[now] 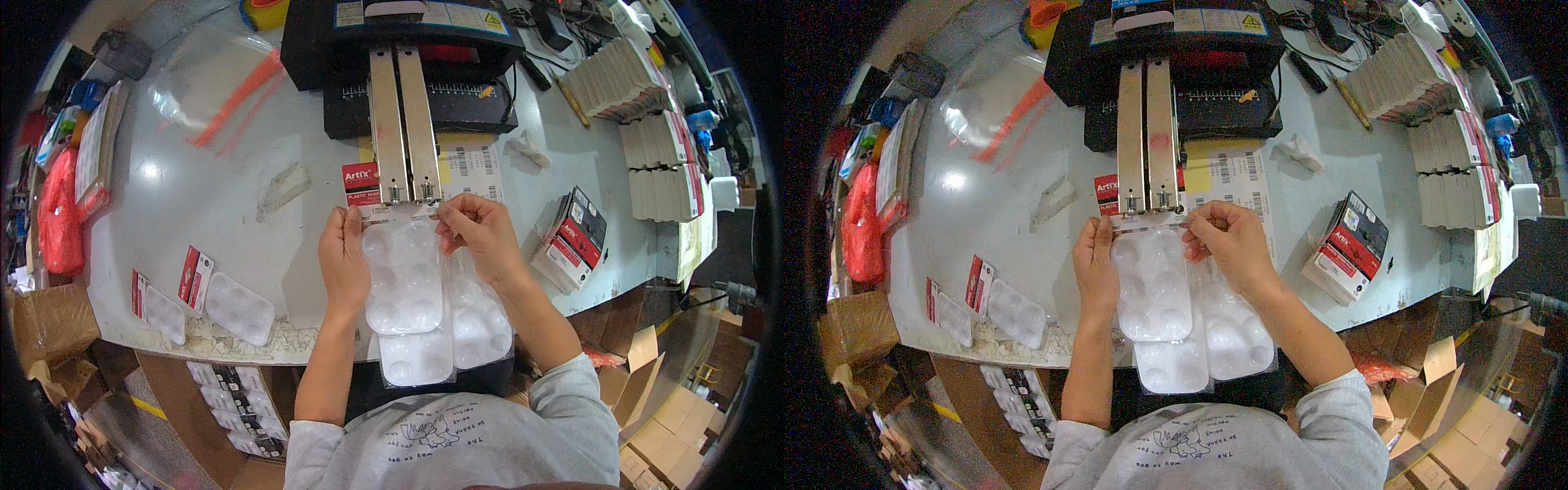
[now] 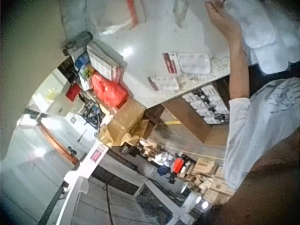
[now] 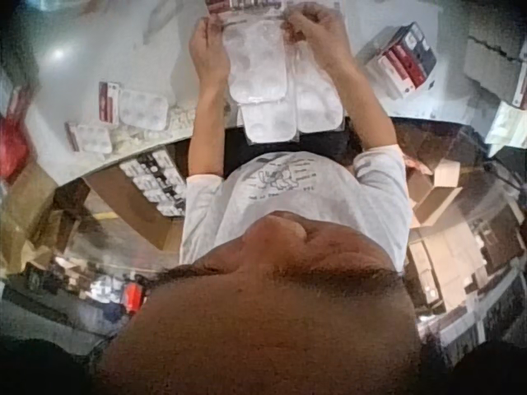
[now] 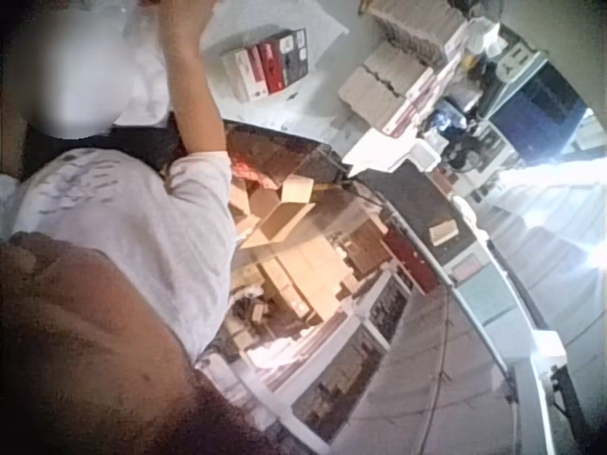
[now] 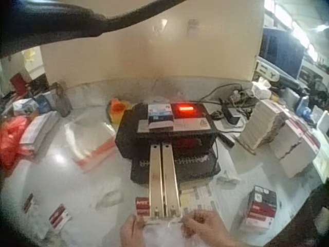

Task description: The person packs white plastic mixing palettes into clear plastic bags with red Artix labels. They retrieve palettes from a cardboard box, insert them into bags, seal the bags, and stack the finished packages on the table.

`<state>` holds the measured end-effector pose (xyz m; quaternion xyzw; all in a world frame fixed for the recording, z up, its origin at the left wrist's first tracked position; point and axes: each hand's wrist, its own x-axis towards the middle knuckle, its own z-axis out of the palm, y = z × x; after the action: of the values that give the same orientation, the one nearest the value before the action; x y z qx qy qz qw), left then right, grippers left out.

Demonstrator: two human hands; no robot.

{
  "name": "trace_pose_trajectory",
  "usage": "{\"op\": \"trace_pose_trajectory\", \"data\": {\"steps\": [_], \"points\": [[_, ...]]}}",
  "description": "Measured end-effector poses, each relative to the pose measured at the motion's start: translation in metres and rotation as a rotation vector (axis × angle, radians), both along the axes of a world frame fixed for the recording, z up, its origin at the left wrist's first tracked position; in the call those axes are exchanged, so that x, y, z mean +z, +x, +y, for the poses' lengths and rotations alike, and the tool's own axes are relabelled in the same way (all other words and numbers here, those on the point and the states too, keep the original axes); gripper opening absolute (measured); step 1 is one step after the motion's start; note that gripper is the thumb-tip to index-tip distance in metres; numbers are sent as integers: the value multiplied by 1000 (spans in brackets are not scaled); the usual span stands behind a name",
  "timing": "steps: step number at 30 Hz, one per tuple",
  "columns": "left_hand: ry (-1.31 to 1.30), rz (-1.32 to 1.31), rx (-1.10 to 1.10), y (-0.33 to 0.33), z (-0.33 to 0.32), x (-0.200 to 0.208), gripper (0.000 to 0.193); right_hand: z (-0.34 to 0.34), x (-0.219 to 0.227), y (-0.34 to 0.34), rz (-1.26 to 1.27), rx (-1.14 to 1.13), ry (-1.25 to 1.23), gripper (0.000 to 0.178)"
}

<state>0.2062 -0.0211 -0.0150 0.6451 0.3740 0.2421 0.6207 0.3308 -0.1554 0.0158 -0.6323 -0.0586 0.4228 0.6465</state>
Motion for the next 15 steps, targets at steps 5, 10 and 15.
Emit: {"op": "trace_pose_trajectory", "data": {"steps": [5, 10, 15], "points": [[39, -46, -19, -4, -3, 5, 31, 0, 9, -1, -96, 50, -52, 15], [1, -12, 5, -4, 0, 5, 31, -3, 11, -1, -131, 37, 32, 15], [-20, -49, -1, 1, -1, -15, 31, 3, 2, 0, -134, 84, -79, 17]]}}
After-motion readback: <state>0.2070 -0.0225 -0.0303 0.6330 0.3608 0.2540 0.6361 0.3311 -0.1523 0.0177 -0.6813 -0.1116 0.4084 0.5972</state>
